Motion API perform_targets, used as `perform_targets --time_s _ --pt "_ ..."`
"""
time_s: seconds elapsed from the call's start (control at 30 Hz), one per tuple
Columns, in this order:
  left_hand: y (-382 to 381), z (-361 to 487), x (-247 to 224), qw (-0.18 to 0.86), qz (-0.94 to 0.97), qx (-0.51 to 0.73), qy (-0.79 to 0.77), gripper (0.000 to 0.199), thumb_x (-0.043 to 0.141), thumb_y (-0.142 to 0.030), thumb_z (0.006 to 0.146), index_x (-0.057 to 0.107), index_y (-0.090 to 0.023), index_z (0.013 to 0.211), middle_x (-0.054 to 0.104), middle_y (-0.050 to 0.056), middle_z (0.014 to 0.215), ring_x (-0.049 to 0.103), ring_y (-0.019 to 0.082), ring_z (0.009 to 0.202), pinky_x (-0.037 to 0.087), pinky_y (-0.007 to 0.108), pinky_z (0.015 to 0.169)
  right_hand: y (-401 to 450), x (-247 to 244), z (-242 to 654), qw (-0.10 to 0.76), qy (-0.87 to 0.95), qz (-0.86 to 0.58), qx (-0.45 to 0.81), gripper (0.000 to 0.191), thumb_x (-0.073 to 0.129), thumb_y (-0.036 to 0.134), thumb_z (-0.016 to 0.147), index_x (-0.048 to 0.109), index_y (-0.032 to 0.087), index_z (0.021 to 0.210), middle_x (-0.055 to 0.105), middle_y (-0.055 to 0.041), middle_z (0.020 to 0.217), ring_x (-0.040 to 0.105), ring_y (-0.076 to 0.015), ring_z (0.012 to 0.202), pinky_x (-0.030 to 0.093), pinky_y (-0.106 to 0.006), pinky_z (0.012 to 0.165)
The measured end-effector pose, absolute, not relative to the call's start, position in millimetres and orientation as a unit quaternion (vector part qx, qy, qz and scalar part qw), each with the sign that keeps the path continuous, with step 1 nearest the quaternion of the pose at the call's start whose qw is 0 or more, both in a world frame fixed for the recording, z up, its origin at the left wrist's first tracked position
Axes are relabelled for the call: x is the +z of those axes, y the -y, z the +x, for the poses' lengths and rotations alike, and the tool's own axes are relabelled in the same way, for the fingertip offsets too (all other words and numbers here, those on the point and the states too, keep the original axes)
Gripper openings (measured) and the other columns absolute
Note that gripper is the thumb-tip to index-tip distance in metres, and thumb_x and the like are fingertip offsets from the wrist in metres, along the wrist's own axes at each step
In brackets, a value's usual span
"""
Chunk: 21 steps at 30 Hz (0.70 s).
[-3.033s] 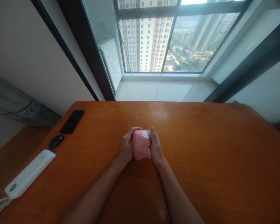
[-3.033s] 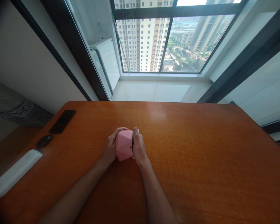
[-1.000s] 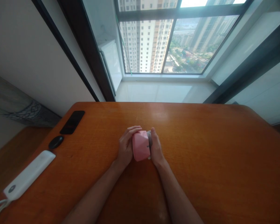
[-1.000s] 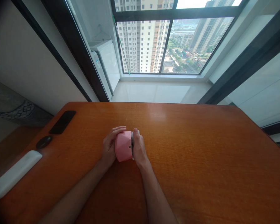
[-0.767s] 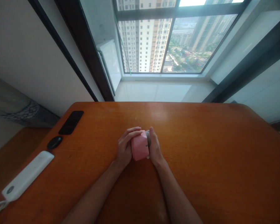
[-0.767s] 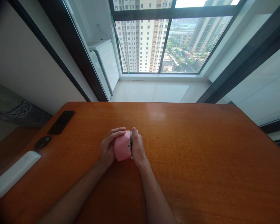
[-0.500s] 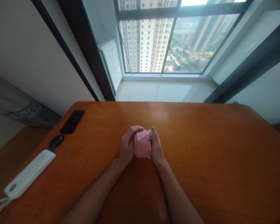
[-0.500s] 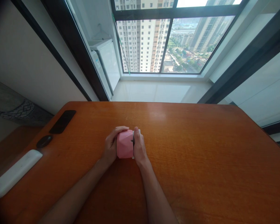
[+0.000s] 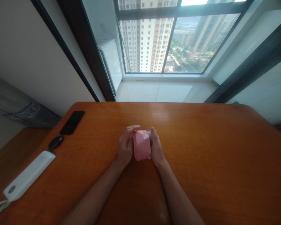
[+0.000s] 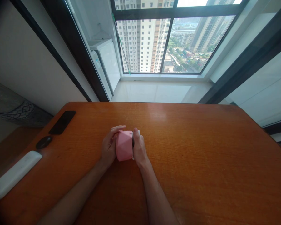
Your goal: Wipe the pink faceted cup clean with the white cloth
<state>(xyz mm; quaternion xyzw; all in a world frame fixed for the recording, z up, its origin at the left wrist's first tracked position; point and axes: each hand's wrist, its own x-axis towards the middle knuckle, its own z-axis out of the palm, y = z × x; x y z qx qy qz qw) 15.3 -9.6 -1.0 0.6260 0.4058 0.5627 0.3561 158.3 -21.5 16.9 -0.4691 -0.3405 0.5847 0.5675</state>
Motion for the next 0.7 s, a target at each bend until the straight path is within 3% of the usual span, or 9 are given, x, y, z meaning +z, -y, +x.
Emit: perform_targets --time_s 0.27,0.47,0.57,0.7 --pt "8.8 16.7 5.8 0.349 0.660 0.552 -0.370 0.027 0.053 -0.030 0.110 0.077 -0.024 0.123 0.078 0.009 0.125 0.072 0.024 0.118 0.056 0.036 0.106 22.1 17.0 158.4 0.578 0.343 -0.466 0.575 0.071 0.056 0.089 0.092 0.049 0.023 0.065 0.045 0.0031 0.058 0.034 -0.0124 0.053 0.027 -0.029 0.048" --pt "4.5 18.1 2.3 0.461 0.591 0.468 -0.469 0.031 0.056 -0.030 0.103 0.076 -0.020 0.125 0.081 0.004 0.110 0.071 0.019 0.087 0.054 0.027 0.078 21.8 12.4 157.1 0.562 0.310 -0.485 0.594 0.075 0.051 0.095 0.088 0.053 0.023 0.065 0.046 0.0038 0.054 0.039 -0.0117 0.046 0.030 -0.026 0.042" --pt "5.1 18.0 1.4 0.461 0.588 0.470 -0.470 0.031 0.056 -0.030 0.104 0.076 -0.020 0.125 0.081 0.005 0.113 0.072 0.020 0.093 0.055 0.028 0.083 21.2 12.6 156.8 0.563 0.309 -0.479 0.598 0.076 0.053 0.095 0.087 0.053 0.023 0.065 0.046 0.0041 0.053 0.039 -0.0110 0.045 0.030 -0.025 0.041" --pt "7.0 16.2 0.4 0.421 0.599 0.527 -0.432 0.030 0.056 -0.030 0.108 0.075 -0.024 0.130 0.078 0.008 0.131 0.073 0.024 0.117 0.056 0.033 0.102 20.8 12.5 156.9 0.559 0.315 -0.471 0.605 0.075 0.052 0.094 0.088 0.053 0.023 0.066 0.046 0.0037 0.055 0.038 -0.0110 0.046 0.030 -0.025 0.042"
